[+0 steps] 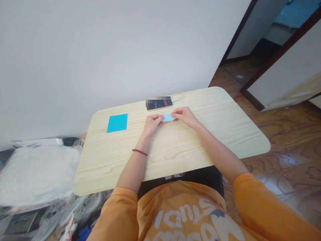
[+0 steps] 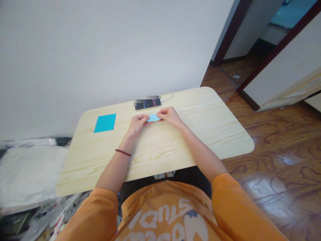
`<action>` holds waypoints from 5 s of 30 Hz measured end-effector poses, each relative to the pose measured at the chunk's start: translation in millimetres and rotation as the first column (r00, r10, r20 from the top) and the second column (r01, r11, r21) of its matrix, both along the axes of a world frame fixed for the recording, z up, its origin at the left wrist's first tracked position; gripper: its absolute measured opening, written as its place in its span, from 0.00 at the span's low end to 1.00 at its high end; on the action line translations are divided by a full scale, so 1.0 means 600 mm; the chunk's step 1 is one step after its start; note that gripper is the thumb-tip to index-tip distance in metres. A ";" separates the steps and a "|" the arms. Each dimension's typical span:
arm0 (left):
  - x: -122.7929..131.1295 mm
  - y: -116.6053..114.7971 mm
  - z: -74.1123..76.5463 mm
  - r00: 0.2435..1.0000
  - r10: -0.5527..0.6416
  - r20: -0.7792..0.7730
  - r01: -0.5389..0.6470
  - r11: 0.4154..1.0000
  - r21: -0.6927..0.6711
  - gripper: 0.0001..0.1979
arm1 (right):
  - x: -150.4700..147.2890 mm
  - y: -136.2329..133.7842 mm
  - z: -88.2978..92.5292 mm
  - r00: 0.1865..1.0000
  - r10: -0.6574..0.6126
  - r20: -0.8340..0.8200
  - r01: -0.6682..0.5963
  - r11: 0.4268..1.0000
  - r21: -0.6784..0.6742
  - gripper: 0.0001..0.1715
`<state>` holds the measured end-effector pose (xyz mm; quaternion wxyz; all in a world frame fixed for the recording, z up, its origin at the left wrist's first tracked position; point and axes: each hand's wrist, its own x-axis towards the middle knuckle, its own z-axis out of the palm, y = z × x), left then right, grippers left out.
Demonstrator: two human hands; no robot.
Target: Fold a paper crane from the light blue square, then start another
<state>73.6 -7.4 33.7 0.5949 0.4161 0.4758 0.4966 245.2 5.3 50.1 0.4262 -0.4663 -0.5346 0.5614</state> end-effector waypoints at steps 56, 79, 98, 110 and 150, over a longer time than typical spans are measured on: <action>0.009 -0.016 0.028 0.976 0.173 -0.135 -0.118 0.932 0.343 0.14 | -0.008 -0.025 0.015 0.937 -0.224 0.269 -0.017 0.739 0.674 0.12; 0.001 -0.011 0.026 0.965 0.193 -0.180 -0.113 0.918 0.379 0.13 | -0.005 -0.021 0.009 0.944 -0.172 0.280 -0.064 0.740 0.670 0.15; -0.001 -0.010 0.022 0.962 0.192 -0.191 -0.105 0.915 0.390 0.12 | -0.005 -0.020 0.009 0.939 -0.165 0.303 -0.079 0.753 0.654 0.16; -0.001 -0.009 0.020 0.947 0.246 -0.206 -0.144 0.900 0.411 0.13 | -0.005 -0.019 0.009 0.936 -0.168 0.308 -0.081 0.751 0.656 0.16; -0.016 -0.003 0.023 0.978 0.088 -0.188 -0.021 0.942 0.334 0.12 | 0.000 -0.016 0.006 0.947 -0.155 0.283 -0.051 0.794 0.605 0.11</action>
